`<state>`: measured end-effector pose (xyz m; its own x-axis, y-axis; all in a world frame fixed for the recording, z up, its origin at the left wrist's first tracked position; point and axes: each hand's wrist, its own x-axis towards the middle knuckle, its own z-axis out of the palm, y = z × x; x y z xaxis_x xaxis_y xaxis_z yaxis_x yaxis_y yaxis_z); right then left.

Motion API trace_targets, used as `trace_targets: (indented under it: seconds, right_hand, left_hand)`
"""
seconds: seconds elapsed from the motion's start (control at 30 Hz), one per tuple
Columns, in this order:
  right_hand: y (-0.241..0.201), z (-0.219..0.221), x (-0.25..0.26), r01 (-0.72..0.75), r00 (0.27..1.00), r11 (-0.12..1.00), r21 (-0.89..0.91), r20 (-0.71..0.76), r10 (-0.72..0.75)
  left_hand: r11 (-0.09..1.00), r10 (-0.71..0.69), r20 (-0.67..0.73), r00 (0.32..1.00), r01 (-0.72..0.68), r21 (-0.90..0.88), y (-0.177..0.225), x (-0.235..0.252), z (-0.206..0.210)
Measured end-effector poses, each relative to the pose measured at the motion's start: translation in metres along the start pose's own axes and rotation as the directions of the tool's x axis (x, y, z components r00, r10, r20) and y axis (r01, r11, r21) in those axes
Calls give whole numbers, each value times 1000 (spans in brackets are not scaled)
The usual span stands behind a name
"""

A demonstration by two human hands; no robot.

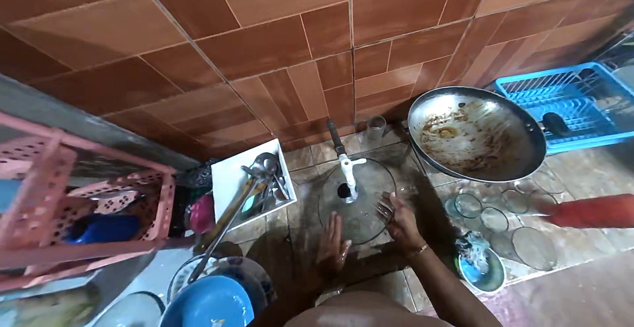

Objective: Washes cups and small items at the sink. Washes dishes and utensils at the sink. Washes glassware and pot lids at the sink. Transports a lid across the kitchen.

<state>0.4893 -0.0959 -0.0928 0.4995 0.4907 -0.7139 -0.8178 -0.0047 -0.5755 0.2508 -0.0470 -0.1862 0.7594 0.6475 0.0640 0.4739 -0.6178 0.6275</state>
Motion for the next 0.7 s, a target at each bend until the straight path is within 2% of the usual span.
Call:
trace_targets:
  seconds: [0.07,0.2,0.27,0.33,0.43,0.5,0.57,0.63,0.7]
  right_hand:
    - [-7,-10,-8,17,1000,1000,0,23,-17]
    - [-21,-22,-30,56,998,998,-14,41,-56]
    - [-26,-24,-41,86,995,996,-31,49,-84]
    - [-31,-26,-53,134,989,988,-81,76,-128]
    - [-33,-34,-67,288,950,934,-210,188,-250]
    - [-29,-42,-74,412,901,855,-315,282,-331]
    - [-21,-50,-78,571,818,686,-451,385,-428]
    - [-11,-58,-75,711,688,344,-613,506,-520]
    - [0,-60,-73,740,553,-1,-673,609,-569]
  left_hand:
    - [966,-244,1,970,244,-83,-11,1,4]
    - [856,-465,61,883,466,-226,-7,56,-10]
    - [807,-495,31,868,473,-353,-7,97,-12]
    - [803,-463,41,885,439,-404,-8,134,-14]
    - [740,-405,14,914,337,-582,9,179,-14]
    - [637,-403,41,914,312,-705,31,192,-13]
    - [476,-476,137,869,385,-791,55,194,-12]
    - [266,-553,243,797,446,-855,71,193,-12]
    - [13,-564,375,736,462,-887,83,190,-18]
